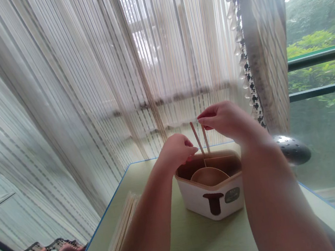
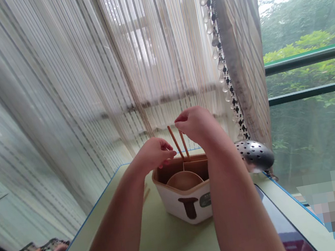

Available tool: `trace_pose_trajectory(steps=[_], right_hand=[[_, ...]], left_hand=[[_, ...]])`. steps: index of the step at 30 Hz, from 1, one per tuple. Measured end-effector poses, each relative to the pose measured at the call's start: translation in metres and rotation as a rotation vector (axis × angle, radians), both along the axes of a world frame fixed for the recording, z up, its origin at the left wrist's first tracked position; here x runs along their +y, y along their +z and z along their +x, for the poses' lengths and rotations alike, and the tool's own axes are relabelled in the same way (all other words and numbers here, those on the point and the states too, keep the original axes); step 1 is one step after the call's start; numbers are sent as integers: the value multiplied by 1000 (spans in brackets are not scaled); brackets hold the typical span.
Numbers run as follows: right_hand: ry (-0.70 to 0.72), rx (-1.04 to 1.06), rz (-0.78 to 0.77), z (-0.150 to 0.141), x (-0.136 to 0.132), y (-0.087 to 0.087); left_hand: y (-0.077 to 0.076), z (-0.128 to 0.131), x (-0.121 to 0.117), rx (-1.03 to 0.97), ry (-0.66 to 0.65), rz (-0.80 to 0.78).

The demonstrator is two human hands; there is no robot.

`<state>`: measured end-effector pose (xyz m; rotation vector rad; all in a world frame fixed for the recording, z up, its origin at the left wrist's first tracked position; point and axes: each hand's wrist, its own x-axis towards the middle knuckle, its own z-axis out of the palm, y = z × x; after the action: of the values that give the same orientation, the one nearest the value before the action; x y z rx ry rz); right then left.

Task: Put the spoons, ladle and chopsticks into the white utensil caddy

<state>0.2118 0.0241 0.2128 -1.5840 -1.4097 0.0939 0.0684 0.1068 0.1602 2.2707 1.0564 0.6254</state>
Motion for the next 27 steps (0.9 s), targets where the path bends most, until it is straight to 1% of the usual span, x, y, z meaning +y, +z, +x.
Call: trace_pose_trajectory(steps=[2, 6, 9, 12, 15, 22, 27], right_hand=[[20, -8, 7, 0, 5, -2], [69, -39, 47, 1, 15, -6], [86, -50, 57, 1, 18, -7], [102, -73, 30, 1, 16, -6], [113, -72, 19, 0, 15, -5], [136, -29, 14, 2, 12, -5], [146, -12, 46, 0, 7, -3]], left_hand=[[3, -3, 1, -81, -22, -26], [8, -3, -1, -252, -115, -97], [8, 1, -1, -346, -121, -114], [6, 6, 0, -419, -144, -112], [4, 9, 0, -444, -182, -129], [6, 8, -5, -431, -166, -148], [9, 7, -8, -438, -196, -85]])
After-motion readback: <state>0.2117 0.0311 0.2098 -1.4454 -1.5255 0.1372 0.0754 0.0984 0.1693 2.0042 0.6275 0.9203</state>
